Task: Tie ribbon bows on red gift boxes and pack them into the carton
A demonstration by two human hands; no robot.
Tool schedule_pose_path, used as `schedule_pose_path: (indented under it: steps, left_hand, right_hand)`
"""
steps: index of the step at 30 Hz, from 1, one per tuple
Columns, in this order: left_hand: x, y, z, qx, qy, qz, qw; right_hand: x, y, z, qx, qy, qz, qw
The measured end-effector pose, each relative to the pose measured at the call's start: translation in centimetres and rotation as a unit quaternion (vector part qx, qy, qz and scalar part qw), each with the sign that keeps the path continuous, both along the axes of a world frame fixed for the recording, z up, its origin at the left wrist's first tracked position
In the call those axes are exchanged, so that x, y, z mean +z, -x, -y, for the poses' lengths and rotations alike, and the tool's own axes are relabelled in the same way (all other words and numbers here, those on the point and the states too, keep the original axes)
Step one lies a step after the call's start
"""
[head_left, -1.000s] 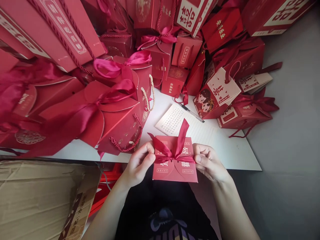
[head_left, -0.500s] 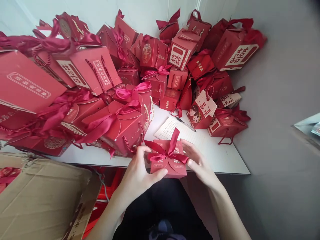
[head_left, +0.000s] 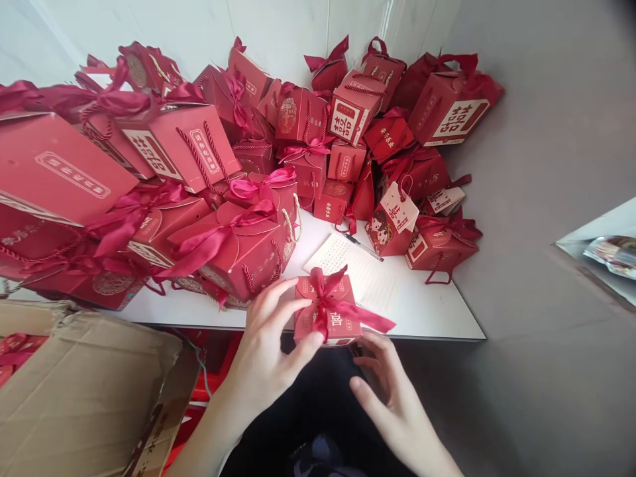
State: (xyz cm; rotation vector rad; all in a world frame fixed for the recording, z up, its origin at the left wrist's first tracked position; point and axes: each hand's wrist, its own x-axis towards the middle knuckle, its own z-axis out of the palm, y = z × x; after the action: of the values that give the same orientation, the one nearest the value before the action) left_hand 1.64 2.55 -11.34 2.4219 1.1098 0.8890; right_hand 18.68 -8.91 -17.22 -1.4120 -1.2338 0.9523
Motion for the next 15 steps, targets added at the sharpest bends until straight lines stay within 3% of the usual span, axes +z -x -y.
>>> schedule_pose_path:
  steps: [3,6,11,13,15]
  left_hand:
    - [-0.2,0.3,0.2,0.029,-0.021,-0.035,0.999]
    - [-0.7,0.4,-0.4,0.061,-0.082,-0.001,0.995]
    - [-0.6,0.2,-1.1,0.059,-0.154,0.057,0.985]
    - [-0.3,-0.2,-1.1,0.028,-0.138,0.079,0.987]
    - [-0.1,-0.8,-1.4,0.01,-0.109,0.078,0.991]
  right_hand:
    - [0.3,1.6,0.8,0.026,0.023,0.028,0.999]
    - [1.0,2.6,0.9,0.066,0.023,0.024,0.997]
    - [2.4,1.8,-0.7,0.265,0.057,-0.023,0.962]
    - [2.5,0.6,-1.6,0.209,0.071,-0.041,0.974]
    - [2.3,-0.4,-2.5,0.083,0.072,-0.064,0.992]
